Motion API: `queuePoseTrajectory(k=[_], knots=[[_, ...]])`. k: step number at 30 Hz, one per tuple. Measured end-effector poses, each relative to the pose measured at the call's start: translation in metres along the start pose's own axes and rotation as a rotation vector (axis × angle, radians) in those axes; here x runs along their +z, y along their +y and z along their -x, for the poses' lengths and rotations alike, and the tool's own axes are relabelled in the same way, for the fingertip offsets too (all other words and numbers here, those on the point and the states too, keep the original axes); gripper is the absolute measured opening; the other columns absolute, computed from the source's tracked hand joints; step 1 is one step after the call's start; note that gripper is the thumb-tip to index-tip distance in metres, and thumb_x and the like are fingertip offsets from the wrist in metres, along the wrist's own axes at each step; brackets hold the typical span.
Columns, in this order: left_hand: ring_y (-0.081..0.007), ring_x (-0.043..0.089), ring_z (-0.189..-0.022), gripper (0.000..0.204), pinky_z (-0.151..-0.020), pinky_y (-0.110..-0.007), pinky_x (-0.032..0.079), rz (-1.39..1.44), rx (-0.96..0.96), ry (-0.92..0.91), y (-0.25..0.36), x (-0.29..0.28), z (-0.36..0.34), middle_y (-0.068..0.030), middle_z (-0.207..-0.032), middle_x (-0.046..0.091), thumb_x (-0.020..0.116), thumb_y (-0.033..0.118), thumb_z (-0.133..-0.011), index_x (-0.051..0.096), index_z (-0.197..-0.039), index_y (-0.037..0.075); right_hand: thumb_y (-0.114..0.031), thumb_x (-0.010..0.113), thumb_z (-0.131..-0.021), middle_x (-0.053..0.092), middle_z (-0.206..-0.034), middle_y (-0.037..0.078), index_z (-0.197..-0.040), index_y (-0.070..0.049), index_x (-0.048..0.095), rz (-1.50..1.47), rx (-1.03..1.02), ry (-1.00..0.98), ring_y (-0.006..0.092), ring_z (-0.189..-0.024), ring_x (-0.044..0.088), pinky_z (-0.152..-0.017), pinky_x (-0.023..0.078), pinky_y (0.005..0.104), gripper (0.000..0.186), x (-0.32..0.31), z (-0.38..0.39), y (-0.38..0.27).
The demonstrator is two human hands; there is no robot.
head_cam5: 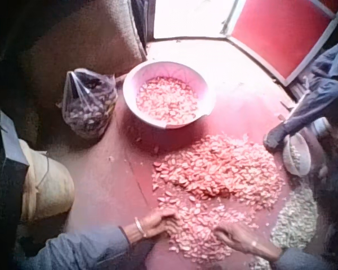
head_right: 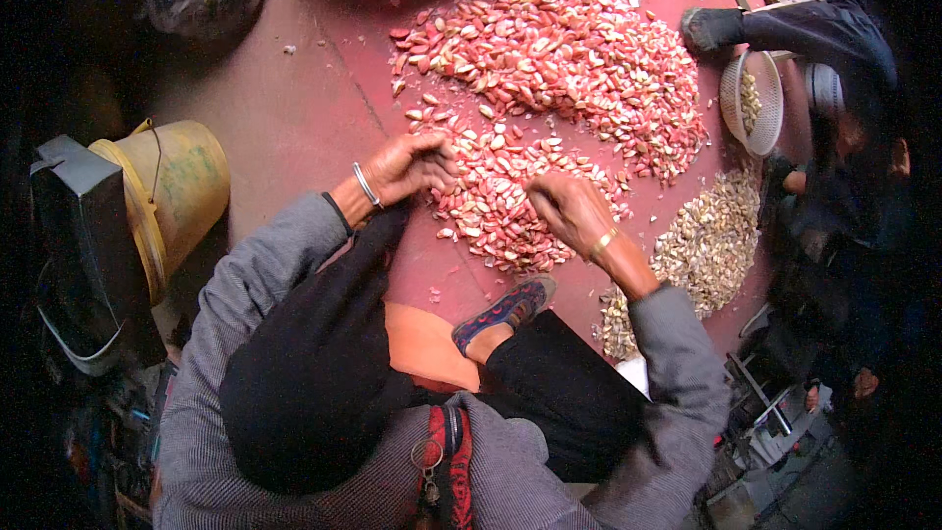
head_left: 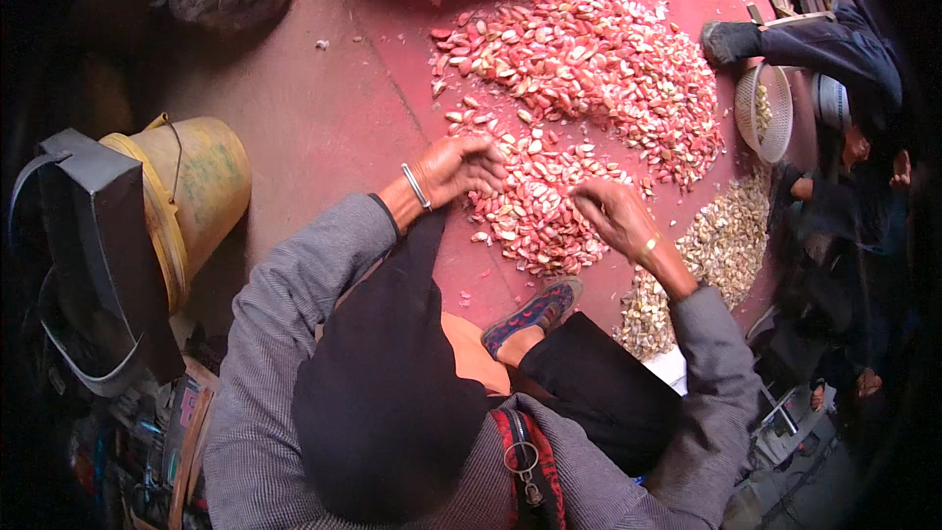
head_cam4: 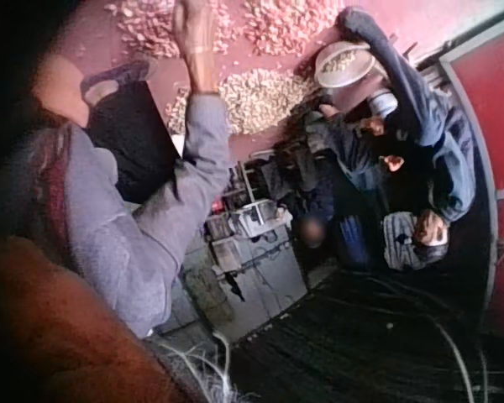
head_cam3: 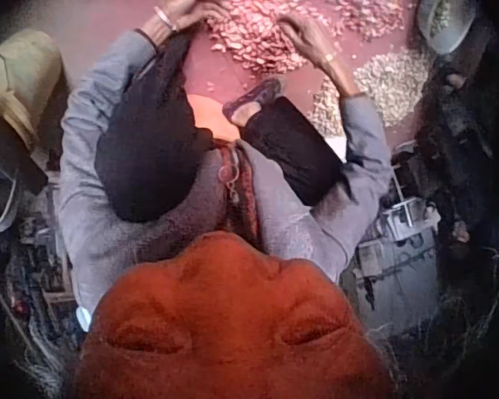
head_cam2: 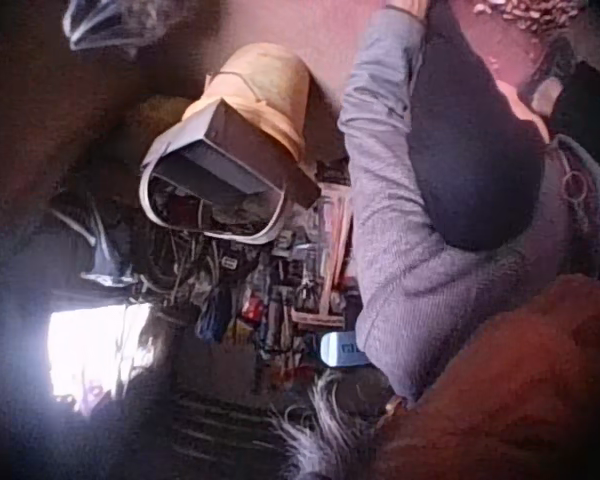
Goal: The person sits on the floor and sorts peanuts by hand, separating red-skinned peanuts from shelled kernels. They repeatedly pick up peanuts, inspect them, and place them into separate piles on the floor.
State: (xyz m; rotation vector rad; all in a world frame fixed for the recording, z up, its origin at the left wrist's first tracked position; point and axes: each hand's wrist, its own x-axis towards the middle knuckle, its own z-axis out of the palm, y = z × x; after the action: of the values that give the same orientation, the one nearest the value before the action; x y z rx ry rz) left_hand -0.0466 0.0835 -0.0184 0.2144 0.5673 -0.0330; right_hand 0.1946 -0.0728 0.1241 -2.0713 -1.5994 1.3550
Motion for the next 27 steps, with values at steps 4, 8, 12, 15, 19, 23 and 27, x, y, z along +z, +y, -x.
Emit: queuePoseTrajectory(k=[4, 8, 12, 15, 19, 23, 27], knots=[[-0.0280, 0.073, -0.091, 0.035, -0.081, -0.038, 0.063, 0.085, -0.101, -0.286, -0.040, -0.024, -0.006, -0.0206, -0.104, 0.070, 0.050, 0.027, -0.106, 0.063, -0.110, -0.005, -0.008, 0.060, -0.093, 0.065, -0.107, 0.020, -0.121, -0.004, 0.062, 0.081, 0.046, 0.393, 0.0374, -0.097, 0.063, -0.082, 0.051, 0.0446, 0.028, 0.054, -0.066, 0.023], [-0.0251, 0.074, -0.091, 0.034, -0.082, -0.038, 0.061, 0.008, -0.298, -0.258, -0.064, -0.031, -0.002, -0.0190, -0.104, 0.072, 0.053, 0.029, -0.105, 0.063, -0.113, -0.003, -0.002, 0.061, -0.087, 0.058, -0.126, 0.018, -0.131, -0.005, 0.059, 0.220, -0.040, 0.795, 0.0372, -0.114, 0.055, -0.099, 0.045, 0.0462, 0.044, 0.097, -0.107, 0.029], [-0.0229, 0.074, -0.090, 0.036, -0.077, -0.034, 0.063, -0.161, -0.353, -0.306, -0.078, -0.039, -0.009, -0.0172, -0.105, 0.073, 0.053, 0.028, -0.105, 0.064, -0.114, -0.005, 0.002, 0.059, -0.083, 0.054, -0.133, 0.017, -0.134, -0.008, 0.058, 0.254, 0.044, 0.835, 0.0361, -0.122, 0.051, -0.104, 0.040, 0.0477, 0.052, 0.122, -0.124, 0.017], [-0.0226, 0.074, -0.087, 0.035, -0.072, -0.031, 0.062, -0.190, -0.341, -0.254, -0.080, -0.041, -0.012, -0.0164, -0.101, 0.074, 0.058, 0.029, -0.101, 0.067, -0.111, -0.004, 0.003, 0.060, -0.081, 0.056, -0.132, 0.013, -0.132, -0.013, 0.060, 0.197, -0.046, 0.678, 0.0336, -0.122, 0.051, -0.103, 0.041, 0.0459, 0.053, 0.133, -0.101, 0.008], [-0.0220, 0.073, -0.083, 0.033, -0.070, -0.029, 0.061, -0.173, -0.315, -0.226, -0.076, -0.035, -0.008, -0.0147, -0.098, 0.074, 0.059, 0.030, -0.101, 0.068, -0.108, -0.002, 0.001, 0.062, -0.079, 0.064, -0.120, 0.009, -0.116, -0.010, 0.068, 0.147, -0.026, 0.640, 0.0303, -0.116, 0.056, -0.102, 0.041, 0.0460, 0.039, 0.143, -0.061, 0.006], [-0.0224, 0.074, -0.085, 0.031, -0.070, -0.031, 0.062, -0.139, -0.278, -0.211, -0.073, -0.032, -0.006, -0.0151, -0.099, 0.074, 0.059, 0.028, -0.101, 0.068, -0.107, -0.001, 0.006, 0.059, -0.081, 0.068, -0.109, 0.011, -0.105, -0.005, 0.070, -0.004, 0.004, 0.767, 0.0313, -0.107, 0.060, -0.098, 0.045, 0.0444, 0.029, 0.142, -0.051, 0.014], [-0.0237, 0.073, -0.087, 0.032, -0.071, -0.032, 0.062, -0.132, -0.277, -0.228, -0.070, -0.033, -0.006, -0.0174, -0.098, 0.073, 0.059, 0.027, -0.102, 0.066, -0.109, -0.003, 0.010, 0.053, -0.085, 0.067, -0.107, 0.013, -0.111, -0.005, 0.067, 0.040, 0.001, 0.851, 0.0300, -0.103, 0.063, -0.093, 0.049, 0.0402, 0.033, 0.121, -0.069, 0.027]])
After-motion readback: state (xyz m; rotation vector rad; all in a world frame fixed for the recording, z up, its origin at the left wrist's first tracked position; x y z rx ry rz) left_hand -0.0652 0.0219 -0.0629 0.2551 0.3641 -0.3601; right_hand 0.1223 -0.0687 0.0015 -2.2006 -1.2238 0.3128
